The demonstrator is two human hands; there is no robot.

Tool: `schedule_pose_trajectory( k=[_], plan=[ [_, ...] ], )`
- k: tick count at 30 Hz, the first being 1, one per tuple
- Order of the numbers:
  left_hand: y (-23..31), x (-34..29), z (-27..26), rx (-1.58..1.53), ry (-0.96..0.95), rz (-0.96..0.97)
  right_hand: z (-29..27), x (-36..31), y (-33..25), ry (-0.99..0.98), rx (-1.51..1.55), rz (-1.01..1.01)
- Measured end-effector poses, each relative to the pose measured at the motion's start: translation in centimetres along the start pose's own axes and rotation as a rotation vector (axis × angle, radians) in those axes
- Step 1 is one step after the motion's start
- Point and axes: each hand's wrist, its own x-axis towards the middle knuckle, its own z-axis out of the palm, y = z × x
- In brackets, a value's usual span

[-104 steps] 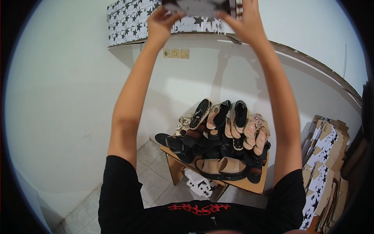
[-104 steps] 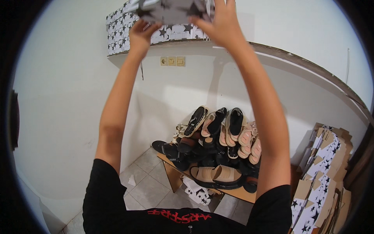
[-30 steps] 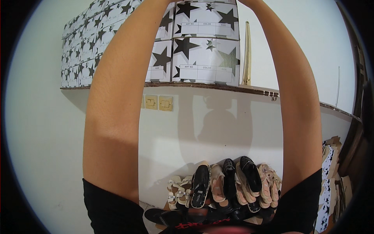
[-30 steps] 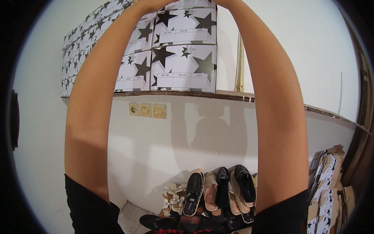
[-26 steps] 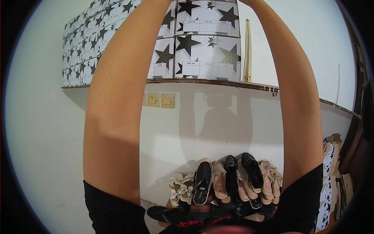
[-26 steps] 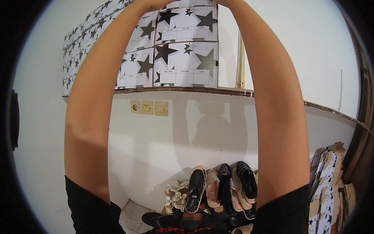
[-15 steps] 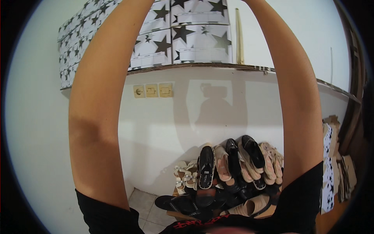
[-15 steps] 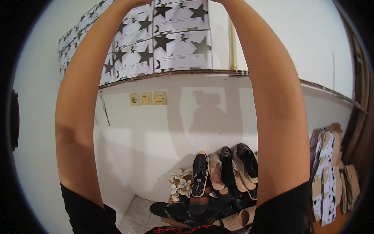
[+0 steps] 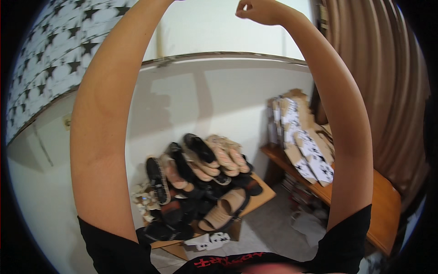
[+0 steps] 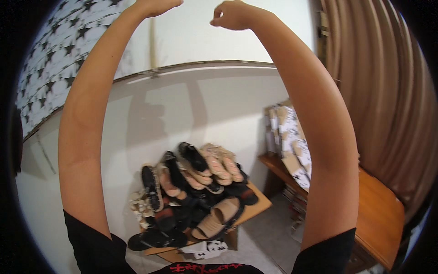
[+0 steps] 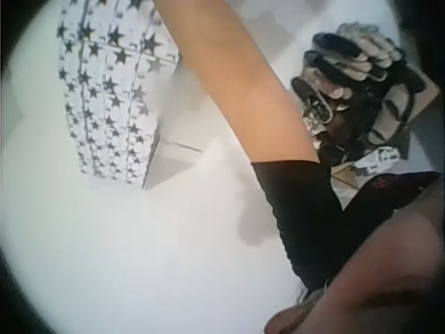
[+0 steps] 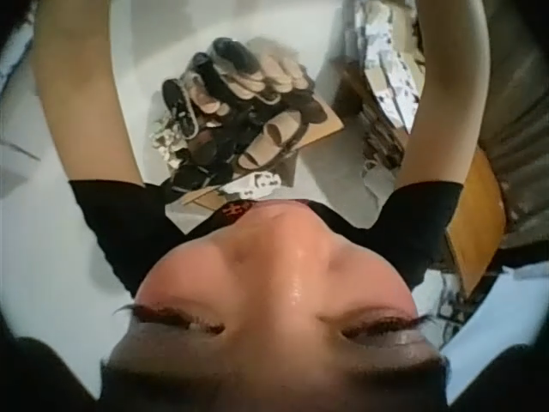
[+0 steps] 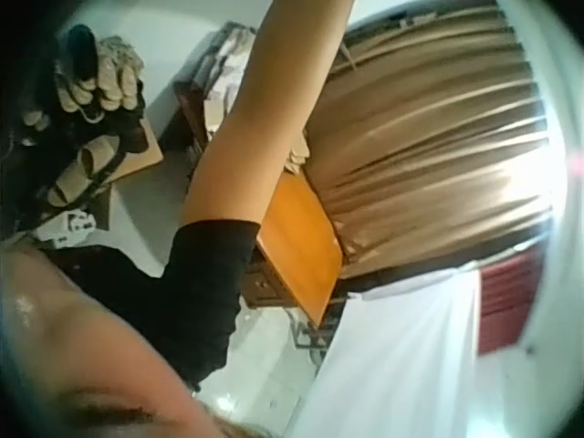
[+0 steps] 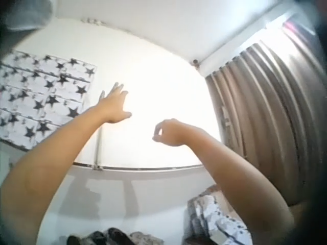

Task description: Folding flat cardboard sheets into boxes and stacking them on a storage shelf.

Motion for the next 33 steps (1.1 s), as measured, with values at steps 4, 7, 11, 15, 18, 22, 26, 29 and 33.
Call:
schedule_pose_trajectory(
  k=[4, 7, 11, 15, 18, 22, 26, 29, 33],
  plan=[
    [11.6, 1.4, 1.4, -0.359, 0.050, 0.134, -2.3, -10.5, 8.7, -0.245, -0.044, 0.075],
    [22.3, -0.2, 0.3, -0.830, -0.184, 0.209, -4.8, -20.4, 12.6, -0.354, -0.047, 0.158],
    [38.1, -7.0, 3.2, -1.158, -0.444, 0.657, -3.1, -34.2, 18.4, -0.484, 0.103, 0.361],
    [52.8, -22.0, 5.4, -1.468, -0.561, 0.788, -1.6, -48.3, 19.9, -0.817, 0.108, 0.662],
    [60.4, -35.2, 6.0, -1.789, -1.360, 0.616, 0.9, -62.4, 20.6, -0.815, 0.344, 0.840],
    [67.6, -52.9, 10.2, -1.993, -1.534, 0.305, 6.8, -75.4, 17.2, -0.822, 0.619, 1.092],
    [71.0, -55.8, 6.1, -2.132, -1.827, -0.419, 11.5, -81.1, 15.4, -0.660, 0.760, 1.234],
    [75.1, -57.5, 11.8, -2.112, -1.482, -0.170, 16.1, -81.4, 16.8, -0.468, 0.877, 1.205],
    [79.9, -52.9, 20.1, -1.854, -1.214, -0.896, 21.3, -80.1, 20.9, -0.291, 0.978, 1.334]
  ],
)
